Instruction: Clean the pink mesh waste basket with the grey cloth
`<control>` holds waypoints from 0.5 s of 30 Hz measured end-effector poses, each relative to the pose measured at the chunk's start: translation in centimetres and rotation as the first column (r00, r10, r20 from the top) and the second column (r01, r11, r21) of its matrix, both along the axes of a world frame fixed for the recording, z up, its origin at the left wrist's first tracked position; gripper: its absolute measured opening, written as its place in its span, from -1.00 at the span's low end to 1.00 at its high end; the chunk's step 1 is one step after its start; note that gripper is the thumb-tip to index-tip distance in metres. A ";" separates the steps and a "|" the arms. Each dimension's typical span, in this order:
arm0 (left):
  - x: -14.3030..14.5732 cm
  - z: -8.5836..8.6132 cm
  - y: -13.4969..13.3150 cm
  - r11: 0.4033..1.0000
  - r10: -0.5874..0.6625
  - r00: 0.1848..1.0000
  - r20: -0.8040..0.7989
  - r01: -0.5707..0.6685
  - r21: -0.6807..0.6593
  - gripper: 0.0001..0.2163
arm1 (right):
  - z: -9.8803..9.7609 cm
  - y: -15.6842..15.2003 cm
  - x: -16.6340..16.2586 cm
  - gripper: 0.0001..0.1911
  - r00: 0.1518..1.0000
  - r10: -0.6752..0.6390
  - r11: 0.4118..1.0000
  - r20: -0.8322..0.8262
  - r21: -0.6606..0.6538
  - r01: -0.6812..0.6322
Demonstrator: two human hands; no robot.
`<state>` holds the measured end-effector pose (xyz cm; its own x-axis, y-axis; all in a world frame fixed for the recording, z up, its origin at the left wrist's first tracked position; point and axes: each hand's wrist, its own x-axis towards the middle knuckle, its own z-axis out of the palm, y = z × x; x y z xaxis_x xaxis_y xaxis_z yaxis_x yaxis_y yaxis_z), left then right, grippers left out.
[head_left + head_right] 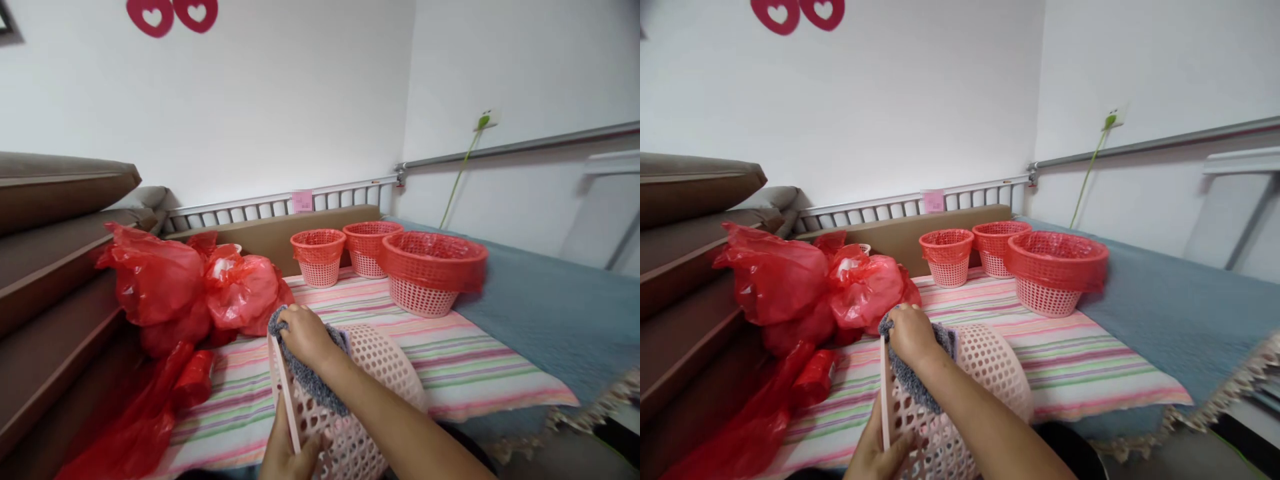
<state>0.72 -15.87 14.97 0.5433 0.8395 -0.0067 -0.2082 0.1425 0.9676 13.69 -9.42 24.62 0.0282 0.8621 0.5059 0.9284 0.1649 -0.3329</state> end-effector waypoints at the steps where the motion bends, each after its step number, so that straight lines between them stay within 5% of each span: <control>1: 0.2 0.1 0.3 1.000 0.019 1.000 -0.015 -0.019 -0.013 0.03 | 0.0 -0.6 0.0 -0.82 1.000 -0.003 1.000 0.002 0.020 0.003; 4: 0.8 0.1 1.0 0.997 0.040 0.999 -0.005 -0.040 -0.059 0.05 | -0.5 -3.5 0.1 -0.85 1.000 0.024 0.996 -0.008 0.081 -0.023; 10: 0.4 0.9 1.3 0.996 0.041 0.999 -0.015 -0.040 0.080 -0.21 | -2.7 -9.7 -0.3 -0.86 0.982 0.185 0.979 -0.036 0.088 -0.181; 15: 0.3 0.4 0.8 0.999 0.040 0.998 -0.040 -0.039 0.025 -0.18 | -2.7 -9.3 -0.1 -0.86 0.988 0.147 0.983 -0.052 0.121 -0.140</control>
